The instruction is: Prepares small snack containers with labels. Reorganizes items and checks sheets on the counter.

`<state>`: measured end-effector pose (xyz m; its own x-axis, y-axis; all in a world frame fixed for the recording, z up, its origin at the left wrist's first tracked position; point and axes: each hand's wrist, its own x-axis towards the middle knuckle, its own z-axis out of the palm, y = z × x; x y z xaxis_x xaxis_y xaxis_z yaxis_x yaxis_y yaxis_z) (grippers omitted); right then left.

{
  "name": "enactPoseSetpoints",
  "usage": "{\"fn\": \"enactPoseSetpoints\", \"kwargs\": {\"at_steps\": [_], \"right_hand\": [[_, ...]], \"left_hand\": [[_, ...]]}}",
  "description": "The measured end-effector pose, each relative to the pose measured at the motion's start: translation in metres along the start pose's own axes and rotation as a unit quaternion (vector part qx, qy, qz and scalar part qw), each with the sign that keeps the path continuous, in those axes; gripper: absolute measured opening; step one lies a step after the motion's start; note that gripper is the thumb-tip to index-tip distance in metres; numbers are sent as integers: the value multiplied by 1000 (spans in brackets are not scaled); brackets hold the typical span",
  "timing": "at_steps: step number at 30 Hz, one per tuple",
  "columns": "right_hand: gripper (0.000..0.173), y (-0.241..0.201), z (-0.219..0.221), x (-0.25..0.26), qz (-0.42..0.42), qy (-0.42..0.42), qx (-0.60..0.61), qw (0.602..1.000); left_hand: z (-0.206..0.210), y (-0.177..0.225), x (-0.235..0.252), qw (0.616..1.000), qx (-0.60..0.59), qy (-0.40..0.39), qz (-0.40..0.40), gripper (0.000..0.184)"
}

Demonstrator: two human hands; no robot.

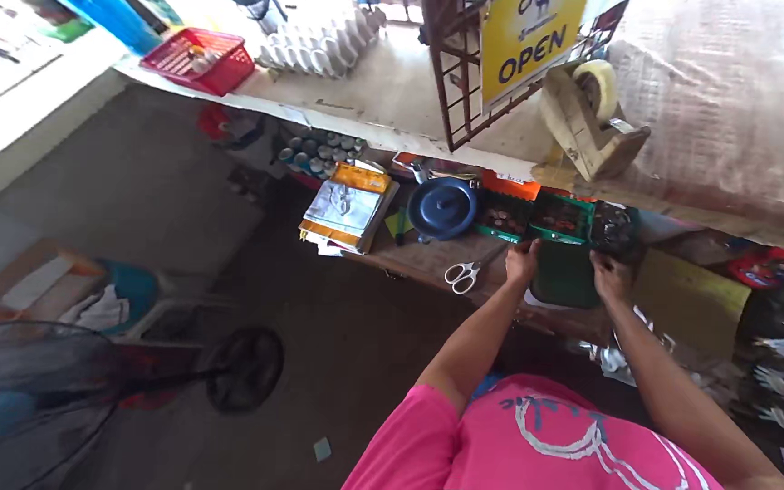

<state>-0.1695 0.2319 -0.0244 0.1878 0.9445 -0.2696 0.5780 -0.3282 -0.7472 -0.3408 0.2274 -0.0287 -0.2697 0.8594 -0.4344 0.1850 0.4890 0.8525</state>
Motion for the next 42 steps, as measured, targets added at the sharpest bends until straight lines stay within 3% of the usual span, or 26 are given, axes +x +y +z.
{"fn": "enactPoseSetpoints", "kwargs": {"at_steps": [4,6,8,10,12,14,17,20,22,24,27,30,33,36,38,40,42], "right_hand": [[44,4,1,1,-29,7,-33,999],[41,10,1,6,-142,14,-103,984],[51,11,3,7,-282,-1,-185,941],[58,1,7,7,-370,-59,-242,895],[66,0,14,9,-383,-123,-301,865],[69,-6,12,10,-367,-162,-298,866],[47,-7,-4,1,-403,-107,-170,893],[26,-28,-12,-25,-447,-32,-47,893],[28,-51,-2,-41,-467,-45,-35,883],[38,-72,24,-55,-489,-121,-24,864],[31,-103,91,-72,-455,-278,18,846],[27,-134,162,-84,-319,-389,19,864],[28,-155,220,-87,-196,-434,-7,879],[46,-167,264,-91,-97,-434,27,895],[56,-174,281,-98,-31,-420,100,902],[38,-174,286,-104,-29,-374,155,914],[24,-168,282,-105,-71,-300,146,940]], "left_hand": [[5,3,-5,998,53,18,11,39],[4,7,-7,997,77,21,8,40],[1,5,-8,996,87,17,-1,42],[2,4,-6,997,80,18,-1,44],[4,-2,-8,998,53,36,19,44],[-4,-11,-16,991,20,99,83,39],[-48,-33,-22,962,20,235,138,32],[-121,-72,-3,929,62,352,96,28],[-170,-96,19,924,81,370,49,34],[-208,-113,47,925,117,361,21,40],[-253,-126,85,931,193,310,2,45],[-284,-133,109,944,267,191,-22,46],[-305,-139,105,967,205,150,-17,40],[-315,-160,59,986,27,144,85,36],[-317,-168,17,982,-21,73,171,31],[-320,-166,1,965,12,-21,263,28],[-333,-147,21,948,101,-80,291,26]]}}
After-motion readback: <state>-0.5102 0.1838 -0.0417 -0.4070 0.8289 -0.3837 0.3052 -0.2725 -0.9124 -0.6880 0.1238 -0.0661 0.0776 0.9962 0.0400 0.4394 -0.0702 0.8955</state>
